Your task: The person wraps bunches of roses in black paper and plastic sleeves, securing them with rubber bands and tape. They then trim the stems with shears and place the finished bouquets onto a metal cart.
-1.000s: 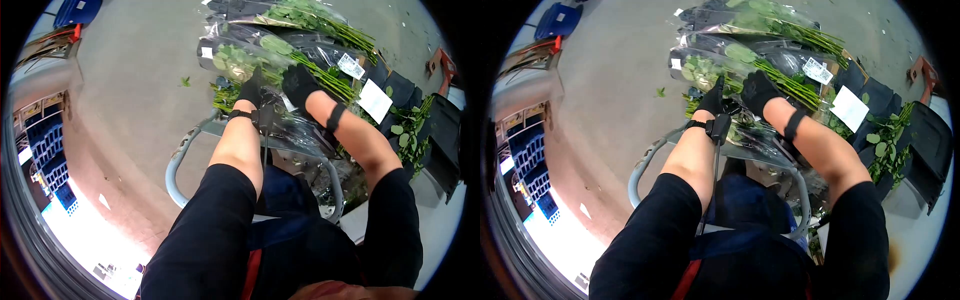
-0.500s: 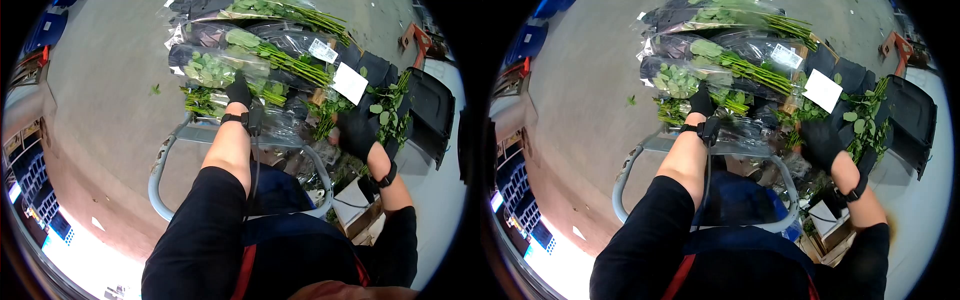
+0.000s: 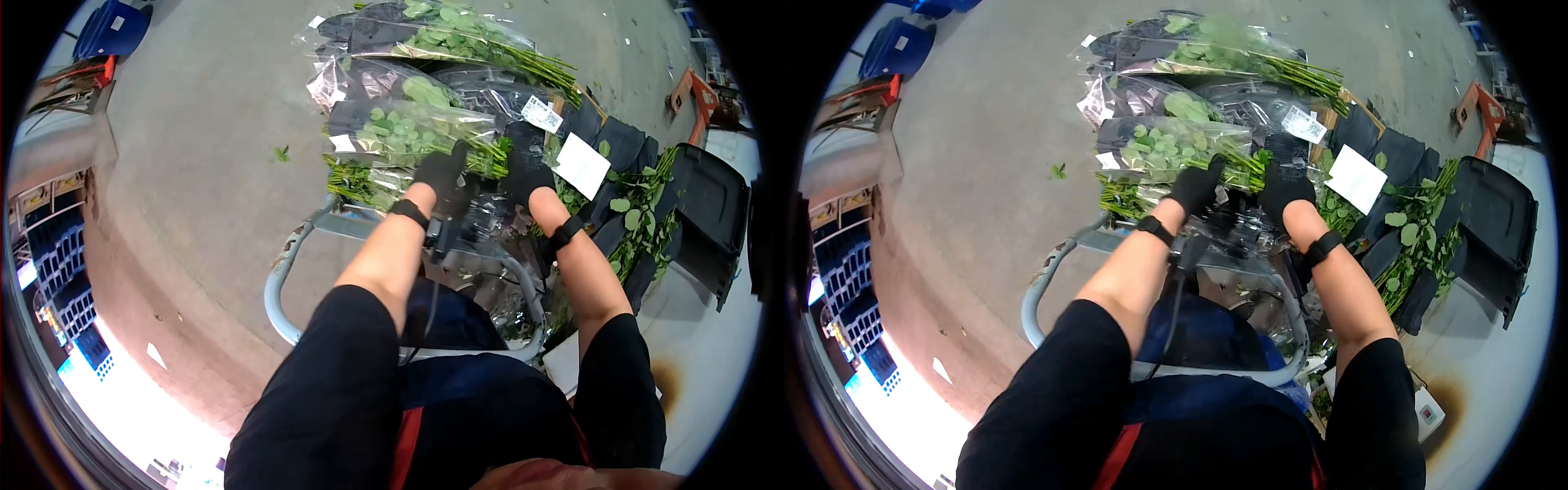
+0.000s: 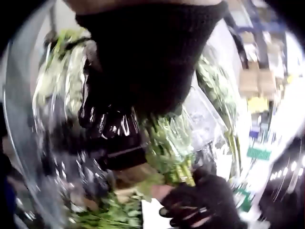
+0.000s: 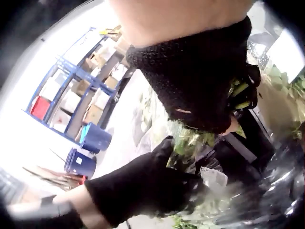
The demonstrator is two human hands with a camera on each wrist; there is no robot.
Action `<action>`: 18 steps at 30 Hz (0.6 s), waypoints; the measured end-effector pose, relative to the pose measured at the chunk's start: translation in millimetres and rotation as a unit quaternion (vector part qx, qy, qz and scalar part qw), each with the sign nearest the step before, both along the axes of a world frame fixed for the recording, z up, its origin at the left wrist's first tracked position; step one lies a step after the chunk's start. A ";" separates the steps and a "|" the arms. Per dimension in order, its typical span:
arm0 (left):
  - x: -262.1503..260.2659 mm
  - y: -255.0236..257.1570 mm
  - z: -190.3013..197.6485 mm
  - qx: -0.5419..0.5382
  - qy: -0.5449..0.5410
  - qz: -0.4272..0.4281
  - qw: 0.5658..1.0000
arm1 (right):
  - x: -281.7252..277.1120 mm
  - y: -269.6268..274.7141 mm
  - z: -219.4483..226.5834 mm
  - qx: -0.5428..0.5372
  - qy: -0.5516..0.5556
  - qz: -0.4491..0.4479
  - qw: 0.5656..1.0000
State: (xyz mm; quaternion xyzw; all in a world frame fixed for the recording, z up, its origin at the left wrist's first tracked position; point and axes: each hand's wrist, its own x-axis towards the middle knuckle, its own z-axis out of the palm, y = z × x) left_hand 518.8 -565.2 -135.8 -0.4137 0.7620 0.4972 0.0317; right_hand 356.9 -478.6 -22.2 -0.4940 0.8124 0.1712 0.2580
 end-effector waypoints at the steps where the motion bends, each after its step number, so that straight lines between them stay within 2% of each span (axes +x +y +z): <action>1: 3.8 -10.2 13.9 -0.041 -0.007 -0.017 0.999 | 1.9 -1.7 2.1 -0.020 0.006 0.008 1.000; 2: 4.4 -24.5 76.8 -0.120 -0.039 -0.024 0.992 | 4.6 -4.9 4.4 -0.042 0.012 0.018 0.999; 3: 5.6 -30.5 119.2 -0.173 -0.036 -0.017 0.984 | 13.2 -6.7 17.2 -0.135 0.012 0.029 0.990; 4: 3.5 -39.8 135.7 -0.255 0.025 -0.059 0.965 | 23.2 -10.8 33.7 -0.185 0.035 0.092 0.978; 5: 8.1 -43.2 156.9 -0.415 0.119 -0.096 0.897 | 33.7 -16.2 53.2 -0.234 0.060 0.152 0.958; 6: 11.2 -45.8 168.2 -0.457 0.194 -0.122 0.860 | 40.9 -21.6 72.8 -0.281 0.086 0.208 0.933; 7: 14.2 -48.7 179.2 -0.501 0.261 -0.148 0.812 | 45.4 -25.5 90.4 -0.298 0.051 0.204 0.931; 9: 17.5 -53.9 184.2 -0.369 0.359 -0.177 0.839 | 51.9 -23.3 127.6 -0.321 -0.022 0.187 0.928; 10: 22.2 -53.4 213.1 -0.085 0.262 -0.213 0.937 | 53.4 -24.9 154.8 -0.219 0.039 0.255 0.941; 12: 20.9 -53.9 227.1 -0.009 0.278 -0.230 0.933 | 60.9 -22.2 180.7 -0.276 0.023 0.216 0.936; 13: 17.7 -50.8 231.3 -0.004 0.305 -0.232 0.924 | 55.0 -21.5 181.9 -0.269 0.090 0.271 0.920; 15: 14.8 -42.6 241.6 0.002 0.356 -0.232 0.905 | 53.5 -14.4 213.9 -0.386 0.122 0.306 0.862; 16: 16.1 -39.8 254.4 -0.033 0.343 -0.248 0.905 | 52.8 -9.9 227.3 -0.441 0.137 0.322 0.827; 18: 15.5 -29.2 279.8 -0.093 0.315 -0.283 0.901 | 45.7 6.6 237.4 -0.481 0.165 0.300 0.807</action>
